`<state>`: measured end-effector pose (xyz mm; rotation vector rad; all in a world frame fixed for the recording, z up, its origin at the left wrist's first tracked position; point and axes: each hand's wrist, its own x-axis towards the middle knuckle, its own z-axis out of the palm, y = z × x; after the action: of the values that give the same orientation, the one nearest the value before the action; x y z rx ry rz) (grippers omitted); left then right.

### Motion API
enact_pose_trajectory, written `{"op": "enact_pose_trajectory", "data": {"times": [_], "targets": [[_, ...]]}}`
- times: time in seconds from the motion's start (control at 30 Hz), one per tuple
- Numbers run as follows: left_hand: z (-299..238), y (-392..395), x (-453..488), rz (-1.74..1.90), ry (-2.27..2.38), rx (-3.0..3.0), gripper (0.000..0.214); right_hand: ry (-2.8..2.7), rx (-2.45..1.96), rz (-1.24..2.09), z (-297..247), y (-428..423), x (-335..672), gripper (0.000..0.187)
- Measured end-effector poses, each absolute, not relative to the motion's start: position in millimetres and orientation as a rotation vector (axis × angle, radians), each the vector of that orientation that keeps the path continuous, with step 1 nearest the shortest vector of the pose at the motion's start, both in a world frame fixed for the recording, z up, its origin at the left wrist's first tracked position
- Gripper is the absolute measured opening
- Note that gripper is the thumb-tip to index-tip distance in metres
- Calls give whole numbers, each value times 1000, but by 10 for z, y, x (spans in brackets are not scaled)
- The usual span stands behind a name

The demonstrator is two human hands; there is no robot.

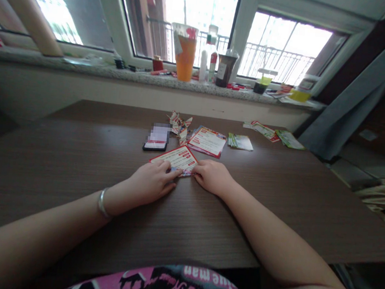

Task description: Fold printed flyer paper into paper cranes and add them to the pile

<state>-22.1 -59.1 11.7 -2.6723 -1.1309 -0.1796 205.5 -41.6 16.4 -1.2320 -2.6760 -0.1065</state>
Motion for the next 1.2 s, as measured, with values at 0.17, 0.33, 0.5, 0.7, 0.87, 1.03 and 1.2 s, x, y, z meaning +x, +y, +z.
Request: {"op": "enact_pose_trajectory", "data": {"times": [0.17,0.33,0.5,0.7,0.87,1.03,1.2], "targets": [[125,-589,-210,-165,-1126,-2678,41,-2686,-1190,-23,200,-412,2092,20],[115,-586,-210,-140,-1099,-2667,40,-2698,-1202,45,232,-392,2109,18],[99,-602,-215,-136,-1102,-2666,46,-2701,-1171,109,242,-369,2125,17],[95,-614,-203,-83,-1093,-2677,55,-2702,-1132,168,249,-359,2146,17],[125,-628,-192,-45,-1074,-2663,54,-2762,-1106,159,302,-385,2136,22],[139,-657,-179,-31,-1057,-2643,54,-2816,-1107,90,346,-432,2110,29],[152,-676,-172,-7,-1032,-2637,54,-2845,-1086,63,345,-439,2112,31]]}}
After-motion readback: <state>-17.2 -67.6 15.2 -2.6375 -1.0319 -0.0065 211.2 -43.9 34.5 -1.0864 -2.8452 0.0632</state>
